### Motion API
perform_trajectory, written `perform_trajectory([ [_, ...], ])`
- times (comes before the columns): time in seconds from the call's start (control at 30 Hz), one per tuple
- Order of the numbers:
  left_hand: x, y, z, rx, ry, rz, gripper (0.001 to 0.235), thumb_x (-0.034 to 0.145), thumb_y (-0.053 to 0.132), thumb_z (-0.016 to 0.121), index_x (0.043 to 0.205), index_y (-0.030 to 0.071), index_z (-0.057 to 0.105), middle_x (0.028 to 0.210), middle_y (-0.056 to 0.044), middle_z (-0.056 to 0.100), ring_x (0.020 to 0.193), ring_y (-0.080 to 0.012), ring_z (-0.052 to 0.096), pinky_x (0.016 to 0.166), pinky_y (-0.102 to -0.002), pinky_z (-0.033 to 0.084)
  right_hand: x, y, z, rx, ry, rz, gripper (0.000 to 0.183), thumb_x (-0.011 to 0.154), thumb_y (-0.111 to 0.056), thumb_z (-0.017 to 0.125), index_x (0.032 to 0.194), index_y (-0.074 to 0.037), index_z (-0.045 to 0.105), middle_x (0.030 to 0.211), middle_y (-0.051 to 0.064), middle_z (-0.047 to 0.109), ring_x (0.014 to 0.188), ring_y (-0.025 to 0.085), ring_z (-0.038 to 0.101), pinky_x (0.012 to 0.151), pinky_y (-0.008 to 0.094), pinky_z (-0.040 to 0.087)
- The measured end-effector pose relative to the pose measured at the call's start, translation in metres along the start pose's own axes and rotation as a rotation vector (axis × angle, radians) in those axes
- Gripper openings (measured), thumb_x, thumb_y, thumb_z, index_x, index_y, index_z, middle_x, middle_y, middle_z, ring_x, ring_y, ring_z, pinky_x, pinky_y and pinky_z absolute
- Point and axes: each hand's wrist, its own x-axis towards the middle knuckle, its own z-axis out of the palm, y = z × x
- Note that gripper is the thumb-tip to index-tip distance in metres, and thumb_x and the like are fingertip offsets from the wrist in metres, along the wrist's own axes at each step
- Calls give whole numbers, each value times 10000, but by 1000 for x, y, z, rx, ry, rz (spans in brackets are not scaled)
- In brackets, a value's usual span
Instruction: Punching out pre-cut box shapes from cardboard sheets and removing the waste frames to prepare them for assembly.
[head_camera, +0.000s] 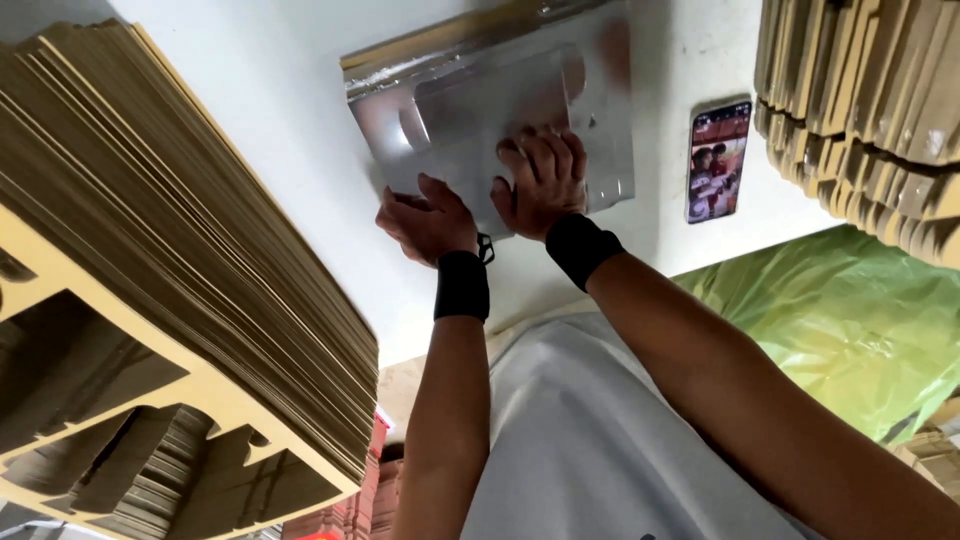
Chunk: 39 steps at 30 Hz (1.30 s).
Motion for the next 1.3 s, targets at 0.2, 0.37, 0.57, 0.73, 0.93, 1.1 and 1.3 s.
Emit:
perform_trajectory([
  [0.2,2,2,1,-24,24,-12,600,976,447,547,1404,33,479,1069,-14,514,951,-229,649,829,-456,562,5,-1,-6,-7,30,9,370,989,-522,404,1215,-269,554,1187,30,428,1197,277,454,1049,519,409],
  [0.37,-1,4,-3,-58,35,23,567,986,406,557,1389,16,479,1024,-5,494,890,-216,646,808,-455,568,0,0,-1,-2,42,29,373,955,-517,446,1216,-273,553,1186,28,432,1198,276,460,1043,509,409],
  [0.57,-5,7,-11,-91,48,62,509,982,366,559,1354,31,465,981,12,481,864,-193,654,788,-456,594,-1,-2,-6,8,14,48,363,920,-491,510,1202,-264,531,1207,28,411,1229,268,429,1063,496,396],
  [0.73,-6,1,-4,-76,91,97,490,978,399,551,1307,45,473,958,28,462,844,-198,646,769,-481,596,0,0,-8,19,22,60,376,897,-494,553,1188,-262,506,1196,28,400,1214,264,424,1054,484,393],
  [0.93,-3,-4,2,-84,101,101,596,990,455,533,1394,27,432,1142,-97,520,1059,-296,668,864,-549,578,0,14,-29,344,20,96,333,835,-365,681,1125,-246,566,1129,4,417,1150,266,453,1031,471,425],
  [1.1,-8,4,-3,-81,104,94,579,1016,471,520,1396,39,456,1246,-130,537,1161,-324,647,913,-565,561,-72,34,-82,560,109,246,216,894,-175,666,1096,-101,683,1071,105,614,1034,370,603,916,479,500],
  [1.3,22,-22,-9,-363,-81,49,515,993,494,609,1361,145,515,1266,-103,534,1213,-320,618,1010,-510,525,-281,59,-140,304,-273,691,498,948,-290,678,508,-146,493,495,128,507,557,421,595,574,502,449],
])
